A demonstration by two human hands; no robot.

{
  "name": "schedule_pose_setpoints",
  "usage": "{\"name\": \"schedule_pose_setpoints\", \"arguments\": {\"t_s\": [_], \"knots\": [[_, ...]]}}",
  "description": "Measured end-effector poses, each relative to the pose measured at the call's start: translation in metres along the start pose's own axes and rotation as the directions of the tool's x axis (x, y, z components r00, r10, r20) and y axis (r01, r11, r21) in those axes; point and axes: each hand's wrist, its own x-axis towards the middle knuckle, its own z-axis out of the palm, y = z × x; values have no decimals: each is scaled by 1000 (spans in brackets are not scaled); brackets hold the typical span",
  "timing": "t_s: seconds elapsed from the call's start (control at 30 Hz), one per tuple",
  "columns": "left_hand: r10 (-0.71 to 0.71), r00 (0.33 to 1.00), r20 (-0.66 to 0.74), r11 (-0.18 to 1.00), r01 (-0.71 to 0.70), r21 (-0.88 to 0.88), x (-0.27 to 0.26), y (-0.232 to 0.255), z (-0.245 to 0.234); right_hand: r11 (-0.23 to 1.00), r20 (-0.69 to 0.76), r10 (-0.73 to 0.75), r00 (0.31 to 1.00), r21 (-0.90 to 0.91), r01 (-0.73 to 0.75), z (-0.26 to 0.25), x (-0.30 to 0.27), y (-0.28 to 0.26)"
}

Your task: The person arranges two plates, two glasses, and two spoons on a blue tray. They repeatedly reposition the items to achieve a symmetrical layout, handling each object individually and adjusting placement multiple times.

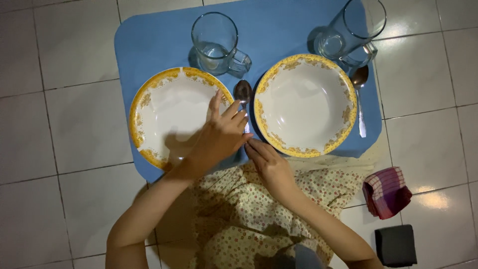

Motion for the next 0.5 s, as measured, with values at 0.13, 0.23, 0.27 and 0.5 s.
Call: {"name": "schedule_pose_setpoints", "arguments": {"t_s": [0.13, 0.23, 0.27, 0.5], "knots": [[2, 1000, 30, 1000, -1, -8, 3, -1, -5, 999, 15, -9, 1000, -49, 10, -3, 4, -2], [-4, 999, 37, 1000, 4, -17, 1, 1, -4, 999, 15, -8, 1000, -54, 8, 0, 1, 0], [-3, 1000, 28, 1000, 4, -23, 0, 1, -4, 999, 19, -7, 1000, -47, 8, 2, -1, 1], [-22, 998, 59, 1000, 23, -13, 2, 3, -5, 997, 9, -17, 1000, -73, 17, -13, 9, -6]]}}
